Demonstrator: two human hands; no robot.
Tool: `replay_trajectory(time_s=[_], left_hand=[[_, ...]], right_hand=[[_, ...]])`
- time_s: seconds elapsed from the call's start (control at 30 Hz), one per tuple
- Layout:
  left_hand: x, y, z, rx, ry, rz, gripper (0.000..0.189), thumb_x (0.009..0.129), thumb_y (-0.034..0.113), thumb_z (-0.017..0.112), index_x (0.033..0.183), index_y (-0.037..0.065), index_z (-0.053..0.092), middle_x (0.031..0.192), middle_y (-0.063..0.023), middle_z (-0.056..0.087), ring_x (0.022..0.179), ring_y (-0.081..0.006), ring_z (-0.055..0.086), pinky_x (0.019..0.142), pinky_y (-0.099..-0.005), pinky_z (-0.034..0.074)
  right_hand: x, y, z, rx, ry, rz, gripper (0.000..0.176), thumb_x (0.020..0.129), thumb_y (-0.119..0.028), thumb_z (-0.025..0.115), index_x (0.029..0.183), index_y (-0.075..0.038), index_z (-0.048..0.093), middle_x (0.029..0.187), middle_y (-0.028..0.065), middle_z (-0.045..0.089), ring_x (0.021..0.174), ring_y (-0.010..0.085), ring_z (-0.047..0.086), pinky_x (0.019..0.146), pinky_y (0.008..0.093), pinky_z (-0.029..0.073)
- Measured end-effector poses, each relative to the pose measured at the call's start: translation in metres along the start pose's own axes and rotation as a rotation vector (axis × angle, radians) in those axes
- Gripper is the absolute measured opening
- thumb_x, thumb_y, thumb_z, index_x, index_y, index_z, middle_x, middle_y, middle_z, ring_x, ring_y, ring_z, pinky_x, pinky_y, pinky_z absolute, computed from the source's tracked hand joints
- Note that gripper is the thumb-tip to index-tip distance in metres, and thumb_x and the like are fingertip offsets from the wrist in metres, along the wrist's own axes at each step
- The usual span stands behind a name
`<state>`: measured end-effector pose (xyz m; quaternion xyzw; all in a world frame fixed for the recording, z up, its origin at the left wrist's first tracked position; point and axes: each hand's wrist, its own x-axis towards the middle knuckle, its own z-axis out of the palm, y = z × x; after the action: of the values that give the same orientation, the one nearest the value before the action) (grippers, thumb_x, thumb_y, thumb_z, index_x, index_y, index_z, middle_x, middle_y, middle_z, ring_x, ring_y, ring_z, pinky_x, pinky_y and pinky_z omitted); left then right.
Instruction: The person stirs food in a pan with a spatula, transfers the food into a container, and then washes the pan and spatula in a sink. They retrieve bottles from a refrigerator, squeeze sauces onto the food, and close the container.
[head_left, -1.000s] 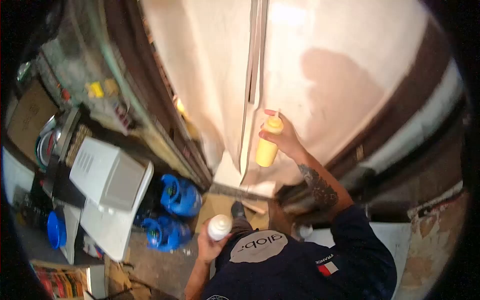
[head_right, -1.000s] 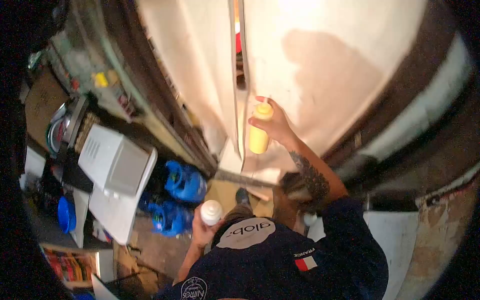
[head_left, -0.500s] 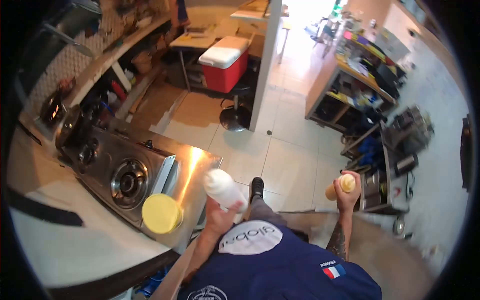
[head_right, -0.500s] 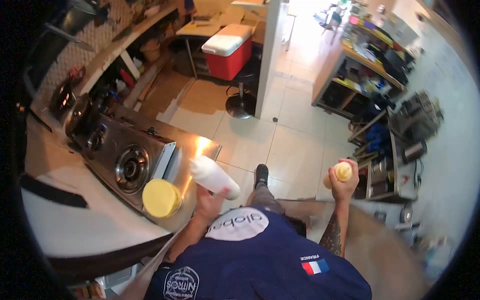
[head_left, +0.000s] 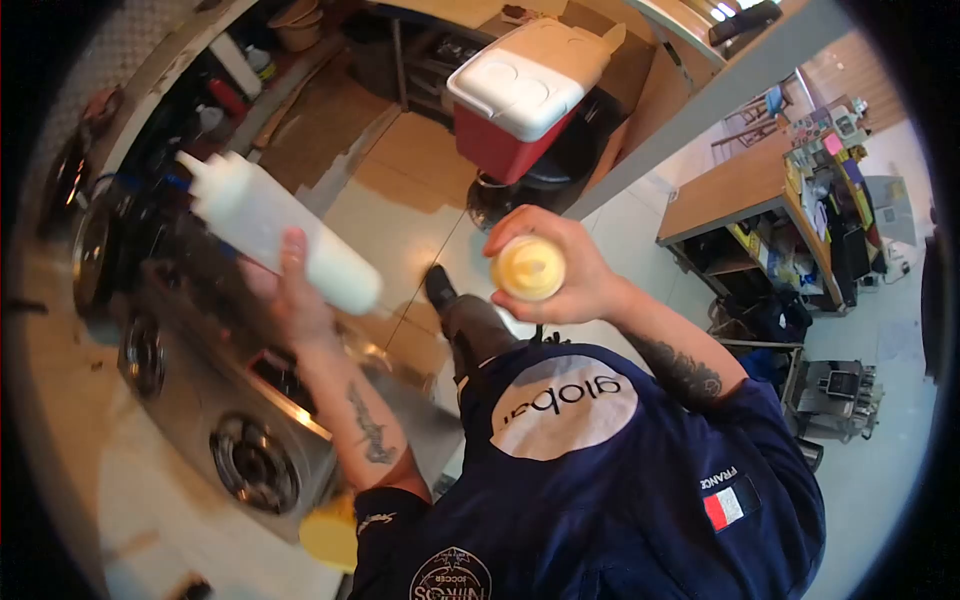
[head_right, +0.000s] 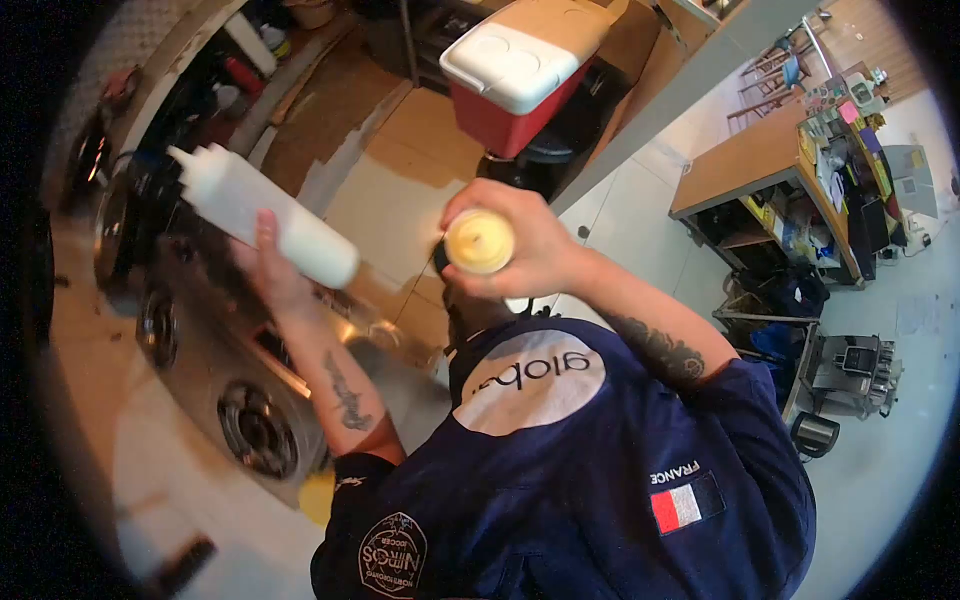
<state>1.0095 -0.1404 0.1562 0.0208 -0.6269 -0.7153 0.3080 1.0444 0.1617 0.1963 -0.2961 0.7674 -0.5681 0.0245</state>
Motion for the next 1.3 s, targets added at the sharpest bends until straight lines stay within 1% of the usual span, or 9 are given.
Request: replay_trajectory(time_s=[0.17, 0.3, 0.7, 0.83, 1.03, 1.1, 1.13, 1.23, 1.3], left_hand=[[0.212, -0.023, 0.075, 0.391, -0.342, 0.181, 0.066, 0.084, 0.017, 0.084, 0.136, 0.001, 0.048, 0.120, -0.0099, 0.062, 0.107, -0.0204, 0.061, 0.095, -0.0361, 0.049], [0.403, -0.096, 0.134, 0.348, -1.109, -0.001, 0.080, 0.071, 0.007, 0.089, 0.141, 0.003, 0.050, 0.127, -0.0070, 0.064, 0.116, -0.0181, 0.061, 0.102, -0.0360, 0.048], [0.552, -0.410, 0.494, 0.450, -1.006, -0.042, 0.075, 0.077, 0.016, 0.089, 0.136, -0.001, 0.046, 0.126, -0.0151, 0.065, 0.112, -0.0245, 0.066, 0.099, -0.0367, 0.051], [0.580, -0.507, 0.547, 0.246, -1.050, -0.059, 0.080, 0.077, 0.018, 0.090, 0.138, -0.003, 0.042, 0.128, -0.0173, 0.063, 0.114, -0.0267, 0.064, 0.099, -0.0372, 0.050], [0.602, -0.533, 0.543, 0.398, -0.974, 0.132, 0.079, 0.081, 0.020, 0.087, 0.140, -0.002, 0.040, 0.132, -0.0170, 0.057, 0.115, -0.0275, 0.061, 0.098, -0.0373, 0.049], [0.580, -0.550, 0.507, 0.440, -0.952, -0.332, 0.068, 0.089, 0.029, 0.080, 0.139, 0.000, 0.043, 0.117, -0.0130, 0.062, 0.102, -0.0235, 0.062, 0.091, -0.0369, 0.051], [0.572, -0.538, 0.494, 0.411, -1.132, -0.791, 0.066, 0.094, 0.041, 0.074, 0.138, 0.001, 0.046, 0.103, -0.0092, 0.063, 0.093, -0.0205, 0.062, 0.085, -0.0361, 0.051], [0.522, -0.412, 0.504, -0.697, -1.313, -2.012, 0.086, 0.093, 0.079, 0.042, 0.143, 0.010, 0.046, 0.119, -0.0085, 0.068, 0.104, -0.0248, 0.066, 0.092, -0.0383, 0.054], [0.518, -0.378, 0.539, -0.271, -0.904, -1.839, 0.073, 0.096, 0.073, 0.045, 0.138, 0.014, 0.051, 0.120, -0.0051, 0.067, 0.106, -0.0256, 0.066, 0.094, -0.0408, 0.054]], right_hand=[[0.121, 0.092, -0.035, 0.110, -0.024, 0.042, 0.045, 0.073, -0.014, 0.087, 0.108, -0.005, 0.060, 0.105, 0.0097, 0.066, 0.096, 0.0183, 0.065, 0.085, 0.0322, 0.052], [0.225, 0.183, -0.053, 0.328, 0.210, 0.185, 0.043, 0.075, -0.012, 0.085, 0.109, -0.005, 0.059, 0.107, 0.0094, 0.066, 0.098, 0.0177, 0.063, 0.088, 0.0318, 0.050], [0.334, 0.244, -0.140, 0.144, 1.258, 0.249, 0.047, 0.074, -0.013, 0.086, 0.111, -0.004, 0.059, 0.107, 0.0132, 0.065, 0.103, 0.0226, 0.064, 0.092, 0.0368, 0.051], [0.372, 0.279, -0.170, -0.055, 1.439, 0.232, 0.053, 0.074, -0.022, 0.087, 0.114, -0.004, 0.058, 0.107, 0.0146, 0.066, 0.101, 0.0254, 0.065, 0.092, 0.0384, 0.051], [0.463, 0.338, -0.233, -0.118, 1.498, 0.283, 0.046, 0.074, -0.015, 0.086, 0.112, -0.004, 0.061, 0.113, 0.0113, 0.065, 0.104, 0.0214, 0.063, 0.092, 0.0358, 0.050], [0.489, 0.360, -0.247, 0.000, 1.569, 0.239, 0.048, 0.076, -0.013, 0.084, 0.115, -0.004, 0.059, 0.116, 0.0112, 0.063, 0.107, 0.0202, 0.061, 0.094, 0.0359, 0.049], [0.502, 0.370, -0.247, 0.026, 1.602, 0.239, 0.051, 0.076, -0.014, 0.084, 0.118, -0.005, 0.056, 0.119, 0.0118, 0.062, 0.108, 0.0199, 0.059, 0.094, 0.0365, 0.049], [0.556, 0.376, -0.253, 0.139, 1.673, 0.174, 0.058, 0.076, -0.014, 0.084, 0.123, -0.006, 0.052, 0.123, 0.0117, 0.059, 0.112, 0.0200, 0.058, 0.098, 0.0373, 0.047], [0.569, 0.381, -0.254, 0.020, 1.531, 0.155, 0.070, 0.074, -0.026, 0.090, 0.128, -0.005, 0.051, 0.132, 0.0139, 0.053, 0.124, 0.0221, 0.052, 0.106, 0.0381, 0.041]])
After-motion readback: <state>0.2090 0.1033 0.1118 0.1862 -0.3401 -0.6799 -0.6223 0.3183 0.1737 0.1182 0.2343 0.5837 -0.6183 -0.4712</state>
